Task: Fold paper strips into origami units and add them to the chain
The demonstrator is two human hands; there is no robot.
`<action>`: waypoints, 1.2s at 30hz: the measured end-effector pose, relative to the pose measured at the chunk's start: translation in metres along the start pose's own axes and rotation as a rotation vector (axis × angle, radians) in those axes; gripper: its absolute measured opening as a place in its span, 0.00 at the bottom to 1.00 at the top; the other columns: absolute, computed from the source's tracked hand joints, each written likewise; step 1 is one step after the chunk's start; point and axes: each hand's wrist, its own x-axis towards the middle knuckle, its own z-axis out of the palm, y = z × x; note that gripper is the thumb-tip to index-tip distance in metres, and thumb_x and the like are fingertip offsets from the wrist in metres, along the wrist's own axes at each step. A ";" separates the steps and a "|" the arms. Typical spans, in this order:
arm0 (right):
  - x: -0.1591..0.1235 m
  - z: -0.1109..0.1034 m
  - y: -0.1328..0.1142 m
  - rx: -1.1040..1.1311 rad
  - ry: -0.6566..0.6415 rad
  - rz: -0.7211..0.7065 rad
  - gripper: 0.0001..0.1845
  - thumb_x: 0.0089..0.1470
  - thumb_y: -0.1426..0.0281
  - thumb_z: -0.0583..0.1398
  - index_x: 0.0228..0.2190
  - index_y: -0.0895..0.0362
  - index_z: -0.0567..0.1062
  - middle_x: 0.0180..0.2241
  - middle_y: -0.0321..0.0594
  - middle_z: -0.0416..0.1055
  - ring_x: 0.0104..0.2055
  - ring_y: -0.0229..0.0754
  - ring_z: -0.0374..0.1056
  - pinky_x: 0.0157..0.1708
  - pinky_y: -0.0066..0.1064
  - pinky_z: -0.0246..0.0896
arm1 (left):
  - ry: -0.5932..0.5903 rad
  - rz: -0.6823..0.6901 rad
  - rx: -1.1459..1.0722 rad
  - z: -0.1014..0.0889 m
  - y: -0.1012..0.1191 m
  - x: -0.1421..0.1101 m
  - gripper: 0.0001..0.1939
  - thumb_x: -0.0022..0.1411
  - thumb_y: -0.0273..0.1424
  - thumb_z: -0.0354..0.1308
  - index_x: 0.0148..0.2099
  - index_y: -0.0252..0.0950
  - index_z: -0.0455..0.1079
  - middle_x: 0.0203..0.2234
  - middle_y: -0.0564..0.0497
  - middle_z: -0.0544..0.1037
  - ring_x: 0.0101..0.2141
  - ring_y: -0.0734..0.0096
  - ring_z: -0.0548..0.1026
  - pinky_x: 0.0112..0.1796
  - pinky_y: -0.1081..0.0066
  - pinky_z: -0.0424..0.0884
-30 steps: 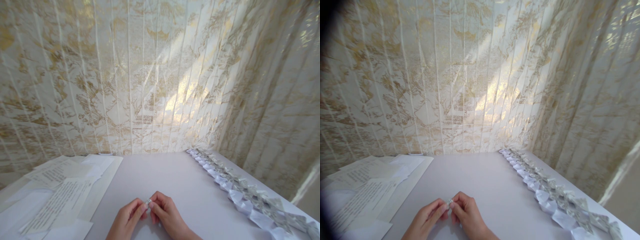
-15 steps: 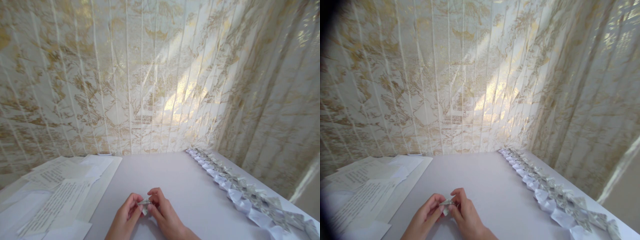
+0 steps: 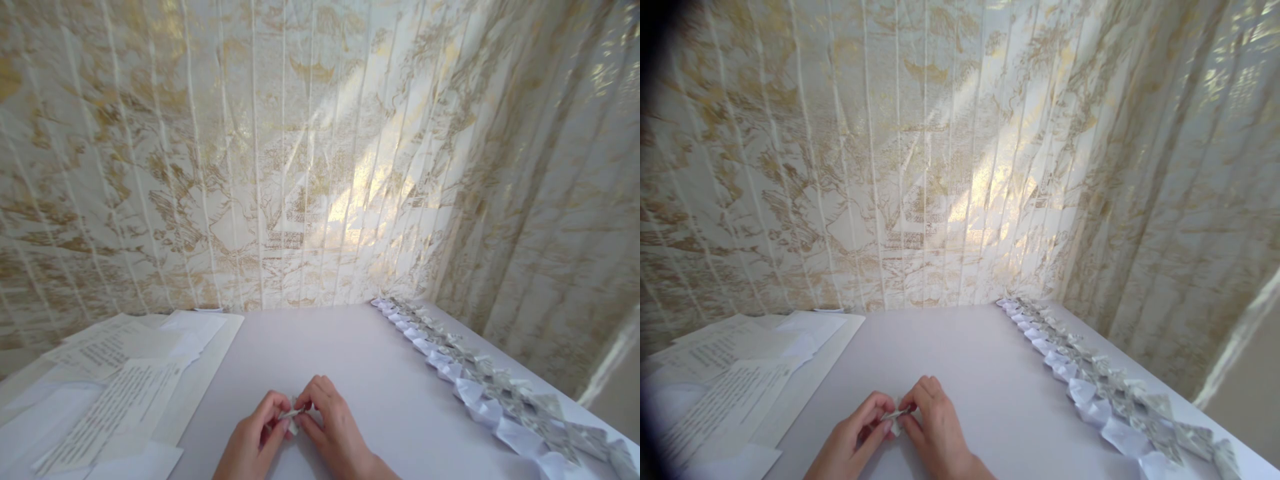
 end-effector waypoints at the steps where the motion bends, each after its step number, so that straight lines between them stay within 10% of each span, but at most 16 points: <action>1: 0.000 0.000 0.000 0.009 -0.007 0.017 0.16 0.45 0.89 0.60 0.31 0.56 0.71 0.31 0.36 0.68 0.37 0.42 0.64 0.37 0.30 0.58 | 0.008 0.003 0.037 0.000 0.000 0.000 0.06 0.64 0.37 0.50 0.39 0.41 0.64 0.29 0.54 0.77 0.32 0.65 0.76 0.36 0.71 0.67; 9: 0.002 -0.001 -0.003 0.079 -0.017 0.135 0.10 0.49 0.84 0.63 0.27 0.58 0.76 0.28 0.35 0.69 0.34 0.40 0.65 0.36 0.28 0.56 | 0.131 0.217 0.380 -0.009 -0.006 0.006 0.07 0.60 0.29 0.56 0.28 0.40 0.67 0.30 0.53 0.73 0.37 0.62 0.71 0.40 0.67 0.65; 36: 0.007 0.006 0.015 0.561 0.096 0.415 0.06 0.51 0.67 0.58 0.27 0.57 0.68 0.22 0.33 0.67 0.24 0.36 0.60 0.26 0.28 0.53 | 0.233 -0.059 -0.233 -0.015 -0.012 0.013 0.22 0.58 0.53 0.54 0.40 0.40 0.63 0.25 0.54 0.78 0.31 0.66 0.73 0.35 0.72 0.66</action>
